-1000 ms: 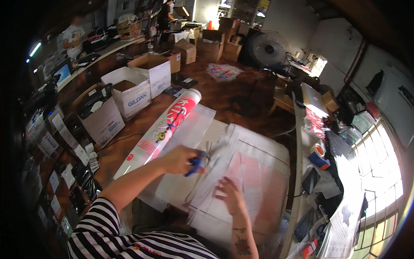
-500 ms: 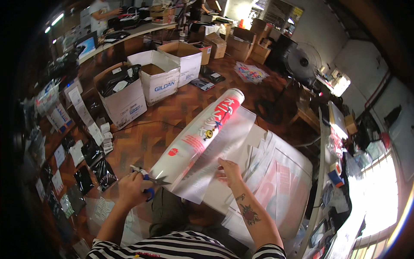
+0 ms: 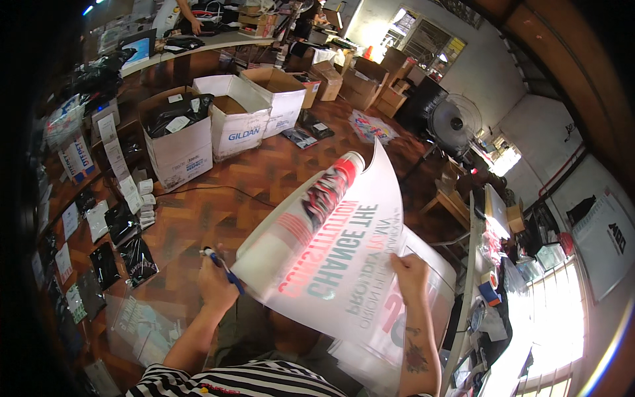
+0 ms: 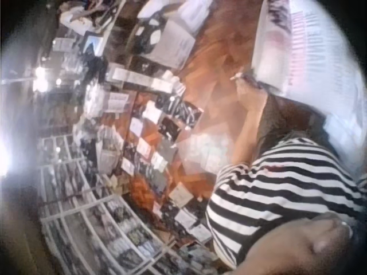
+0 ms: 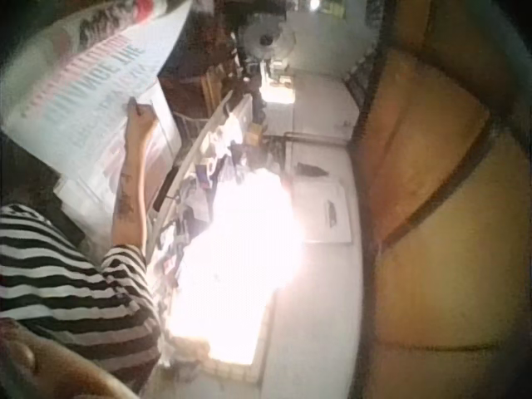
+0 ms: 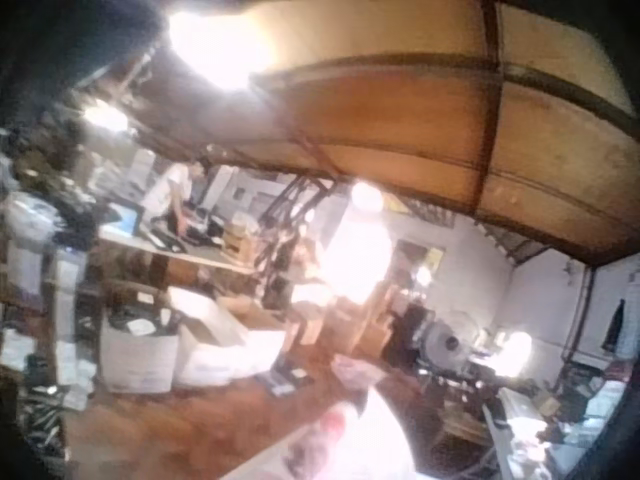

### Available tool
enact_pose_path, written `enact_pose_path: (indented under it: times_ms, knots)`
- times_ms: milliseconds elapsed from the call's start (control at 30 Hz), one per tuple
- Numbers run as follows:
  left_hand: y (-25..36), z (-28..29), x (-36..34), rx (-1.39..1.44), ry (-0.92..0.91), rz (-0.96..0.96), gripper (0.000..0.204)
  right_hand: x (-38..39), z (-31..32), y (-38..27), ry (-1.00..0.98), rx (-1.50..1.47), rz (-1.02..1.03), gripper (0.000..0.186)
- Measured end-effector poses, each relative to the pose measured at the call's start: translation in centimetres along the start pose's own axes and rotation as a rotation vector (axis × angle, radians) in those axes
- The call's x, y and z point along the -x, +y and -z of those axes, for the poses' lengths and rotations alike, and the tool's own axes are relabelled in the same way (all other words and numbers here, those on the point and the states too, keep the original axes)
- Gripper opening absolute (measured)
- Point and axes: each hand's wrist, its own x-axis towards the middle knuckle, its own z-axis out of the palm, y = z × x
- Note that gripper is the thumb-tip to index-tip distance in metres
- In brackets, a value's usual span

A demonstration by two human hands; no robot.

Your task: The person uses blue-handled scissors to cut sections from a large roll of translucent printed material on a wooden table. They repeatedly unroll the sheet, cut a section, and move the cut piece aside to reveal the next design on the roll.

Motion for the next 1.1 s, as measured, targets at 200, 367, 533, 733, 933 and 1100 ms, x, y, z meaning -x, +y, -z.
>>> enact_pose_path:
  times_ms: [200,367,533,733,933,1100]
  knots:
    - [-2.0,-1.9,0.5,-0.064,-0.046,0.145,0.074,5.3,7.4,10.3,0.109,-0.152,-0.339,0.019]
    - [-1.0,-2.8,0.7,0.102,0.000,0.202,0.067,9.9,7.9,17.9,0.179,-0.405,-0.555,0.019]
    - [-2.7,-4.2,2.1,0.421,-0.063,0.227,0.063,10.4,7.3,21.5,-0.002,0.414,-0.462,0.023]
    - [-2.0,4.3,6.6,0.463,-0.858,-0.216,0.043,12.6,1.4,7.7,0.181,0.724,-0.116,0.065]
    - [-2.4,5.9,10.4,0.013,-1.636,0.062,0.043,18.7,-5.4,1.7,-0.306,0.344,0.540,0.049]
    - [2.0,2.6,10.5,0.278,-1.616,0.253,0.041,19.6,-8.7,2.6,-0.190,0.332,0.636,0.028]
